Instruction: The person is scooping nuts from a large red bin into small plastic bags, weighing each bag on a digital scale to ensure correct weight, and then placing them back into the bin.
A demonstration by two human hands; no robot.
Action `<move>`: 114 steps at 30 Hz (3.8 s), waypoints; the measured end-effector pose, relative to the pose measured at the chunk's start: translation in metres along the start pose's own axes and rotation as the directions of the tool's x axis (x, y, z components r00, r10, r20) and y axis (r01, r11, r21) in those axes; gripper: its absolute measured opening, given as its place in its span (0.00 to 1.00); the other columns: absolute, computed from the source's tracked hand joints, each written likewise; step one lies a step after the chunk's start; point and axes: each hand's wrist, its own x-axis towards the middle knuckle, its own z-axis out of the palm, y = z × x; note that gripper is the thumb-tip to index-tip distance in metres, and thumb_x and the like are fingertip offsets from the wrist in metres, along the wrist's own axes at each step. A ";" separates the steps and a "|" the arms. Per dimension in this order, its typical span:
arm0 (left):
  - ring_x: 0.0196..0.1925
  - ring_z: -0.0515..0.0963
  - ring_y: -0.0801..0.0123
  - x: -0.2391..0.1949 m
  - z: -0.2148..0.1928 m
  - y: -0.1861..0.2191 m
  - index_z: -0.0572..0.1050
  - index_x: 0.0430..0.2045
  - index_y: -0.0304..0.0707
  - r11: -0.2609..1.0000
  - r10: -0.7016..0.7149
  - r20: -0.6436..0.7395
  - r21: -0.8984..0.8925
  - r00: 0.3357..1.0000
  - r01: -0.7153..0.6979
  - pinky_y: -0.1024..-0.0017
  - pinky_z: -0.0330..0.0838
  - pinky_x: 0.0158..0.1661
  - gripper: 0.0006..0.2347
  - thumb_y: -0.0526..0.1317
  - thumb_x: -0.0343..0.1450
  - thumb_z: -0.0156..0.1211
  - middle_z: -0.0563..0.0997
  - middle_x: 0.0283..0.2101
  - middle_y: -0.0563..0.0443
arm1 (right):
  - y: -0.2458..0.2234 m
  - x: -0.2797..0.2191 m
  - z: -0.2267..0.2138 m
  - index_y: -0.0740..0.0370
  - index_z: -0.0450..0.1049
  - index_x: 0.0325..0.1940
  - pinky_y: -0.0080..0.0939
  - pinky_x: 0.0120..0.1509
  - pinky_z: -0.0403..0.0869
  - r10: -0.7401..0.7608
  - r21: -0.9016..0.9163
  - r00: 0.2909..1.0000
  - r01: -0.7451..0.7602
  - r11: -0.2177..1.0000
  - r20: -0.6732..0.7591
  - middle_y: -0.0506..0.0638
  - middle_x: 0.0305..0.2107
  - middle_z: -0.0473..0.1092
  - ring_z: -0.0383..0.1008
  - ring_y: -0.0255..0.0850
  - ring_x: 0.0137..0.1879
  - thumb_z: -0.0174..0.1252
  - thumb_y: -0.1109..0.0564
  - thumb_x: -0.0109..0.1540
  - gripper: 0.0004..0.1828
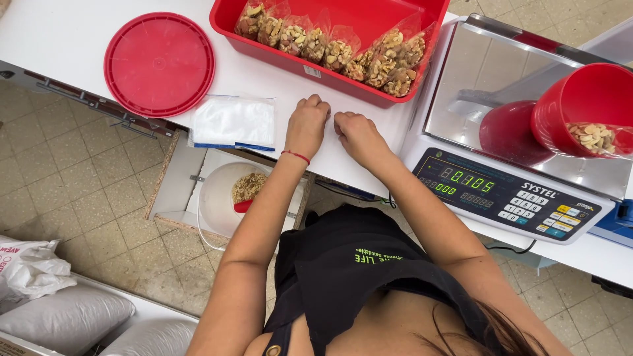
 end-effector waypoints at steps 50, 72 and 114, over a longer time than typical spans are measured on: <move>0.78 0.19 0.49 -0.227 0.015 -0.133 0.35 0.75 0.51 -0.295 -0.920 0.289 -0.955 0.266 0.017 0.44 0.11 0.71 0.42 0.76 0.71 0.28 0.24 0.78 0.44 | -0.057 -0.114 -0.005 0.60 0.80 0.45 0.46 0.55 0.76 0.040 0.529 0.980 0.069 0.846 -0.193 0.51 0.35 0.79 0.81 0.46 0.43 0.66 0.62 0.64 0.05; 0.61 0.74 0.38 0.018 -0.074 0.297 0.69 0.60 0.28 0.351 0.609 -0.373 -0.664 0.700 -0.660 0.48 0.68 0.61 0.25 0.29 0.68 0.73 0.74 0.59 0.34 | 0.088 -0.339 -0.192 0.74 0.76 0.53 0.43 0.43 0.75 0.363 0.400 0.402 0.011 0.916 -0.841 0.59 0.30 0.76 0.74 0.43 0.32 0.67 0.65 0.66 0.13; 0.74 0.67 0.54 0.011 -0.080 0.346 0.63 0.66 0.41 0.436 0.346 -0.429 -0.714 0.834 -0.548 0.54 0.65 0.76 0.23 0.54 0.80 0.51 0.68 0.67 0.43 | 0.063 -0.223 -0.324 0.77 0.68 0.44 0.45 0.48 0.79 -0.337 0.075 0.504 0.633 0.770 -0.795 0.70 0.39 0.71 0.76 0.52 0.41 0.54 0.67 0.74 0.07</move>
